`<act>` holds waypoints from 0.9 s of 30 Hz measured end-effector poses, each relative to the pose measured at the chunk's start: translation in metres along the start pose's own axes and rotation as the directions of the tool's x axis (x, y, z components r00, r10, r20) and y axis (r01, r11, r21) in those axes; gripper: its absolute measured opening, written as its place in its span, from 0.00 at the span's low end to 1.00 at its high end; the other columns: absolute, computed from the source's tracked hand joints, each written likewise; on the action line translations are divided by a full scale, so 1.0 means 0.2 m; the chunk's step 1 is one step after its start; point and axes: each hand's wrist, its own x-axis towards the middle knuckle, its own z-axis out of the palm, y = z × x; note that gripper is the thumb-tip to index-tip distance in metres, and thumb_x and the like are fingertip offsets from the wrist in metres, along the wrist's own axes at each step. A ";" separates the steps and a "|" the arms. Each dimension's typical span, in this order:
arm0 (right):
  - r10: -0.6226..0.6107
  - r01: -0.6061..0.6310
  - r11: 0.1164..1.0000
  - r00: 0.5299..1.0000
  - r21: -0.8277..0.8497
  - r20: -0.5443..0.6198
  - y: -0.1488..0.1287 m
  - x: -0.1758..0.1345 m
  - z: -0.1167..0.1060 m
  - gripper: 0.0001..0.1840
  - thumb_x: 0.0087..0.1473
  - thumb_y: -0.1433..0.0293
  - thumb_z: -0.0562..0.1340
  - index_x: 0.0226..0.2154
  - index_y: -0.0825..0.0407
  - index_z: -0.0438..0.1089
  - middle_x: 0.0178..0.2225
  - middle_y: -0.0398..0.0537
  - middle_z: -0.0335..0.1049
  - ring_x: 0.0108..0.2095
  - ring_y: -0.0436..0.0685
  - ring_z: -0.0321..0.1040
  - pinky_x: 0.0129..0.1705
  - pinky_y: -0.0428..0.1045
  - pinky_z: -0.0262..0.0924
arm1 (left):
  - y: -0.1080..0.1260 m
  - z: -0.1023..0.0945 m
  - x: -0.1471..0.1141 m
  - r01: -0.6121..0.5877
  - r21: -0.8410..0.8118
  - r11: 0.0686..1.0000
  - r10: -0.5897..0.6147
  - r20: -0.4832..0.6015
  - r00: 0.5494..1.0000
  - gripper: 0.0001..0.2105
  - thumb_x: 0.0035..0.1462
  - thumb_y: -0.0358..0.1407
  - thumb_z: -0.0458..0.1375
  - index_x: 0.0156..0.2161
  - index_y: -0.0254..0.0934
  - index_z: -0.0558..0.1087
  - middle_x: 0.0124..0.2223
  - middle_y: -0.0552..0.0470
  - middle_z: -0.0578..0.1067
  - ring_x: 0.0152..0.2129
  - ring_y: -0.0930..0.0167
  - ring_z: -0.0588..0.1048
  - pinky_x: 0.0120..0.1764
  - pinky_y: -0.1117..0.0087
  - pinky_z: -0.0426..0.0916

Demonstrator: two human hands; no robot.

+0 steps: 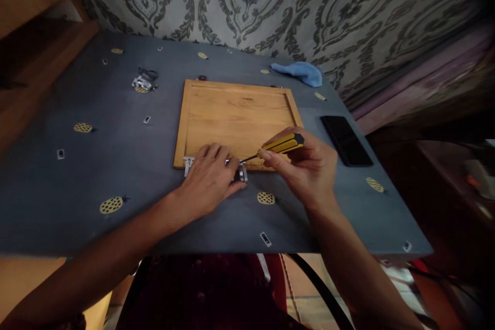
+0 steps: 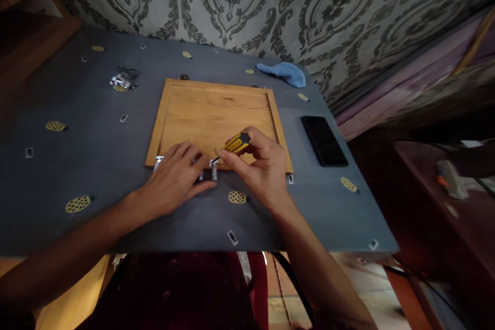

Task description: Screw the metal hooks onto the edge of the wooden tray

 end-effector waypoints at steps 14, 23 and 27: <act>0.107 -0.115 0.981 0.993 0.156 0.057 -0.03 0.00 -0.05 0.05 0.50 0.65 0.73 0.32 0.46 0.79 0.35 0.43 0.78 0.25 0.49 0.71 0.27 0.46 0.72 | 0.01 -0.01 0.01 0.019 -0.008 1.000 -0.018 0.030 0.999 0.19 0.62 0.47 0.59 0.47 0.31 0.72 0.47 0.41 0.72 0.48 0.56 0.69 0.52 0.53 0.65; 0.022 -0.022 1.000 1.000 0.015 -0.016 -0.01 -0.03 -0.01 0.04 0.51 0.68 0.72 0.30 0.47 0.77 0.34 0.42 0.77 0.27 0.49 0.71 0.26 0.45 0.68 | 0.01 -0.01 0.00 0.020 0.008 1.000 -0.020 0.025 0.999 0.19 0.62 0.47 0.59 0.47 0.31 0.71 0.46 0.42 0.72 0.48 0.57 0.69 0.52 0.54 0.66; 0.024 -0.024 1.000 0.999 -0.002 -0.025 -0.01 -0.03 0.00 0.07 0.50 0.66 0.73 0.31 0.48 0.76 0.31 0.42 0.75 0.27 0.50 0.70 0.27 0.46 0.69 | 0.01 -0.01 0.00 0.009 0.018 1.000 -0.009 0.027 1.000 0.19 0.62 0.47 0.58 0.47 0.32 0.71 0.46 0.42 0.72 0.48 0.57 0.69 0.51 0.54 0.67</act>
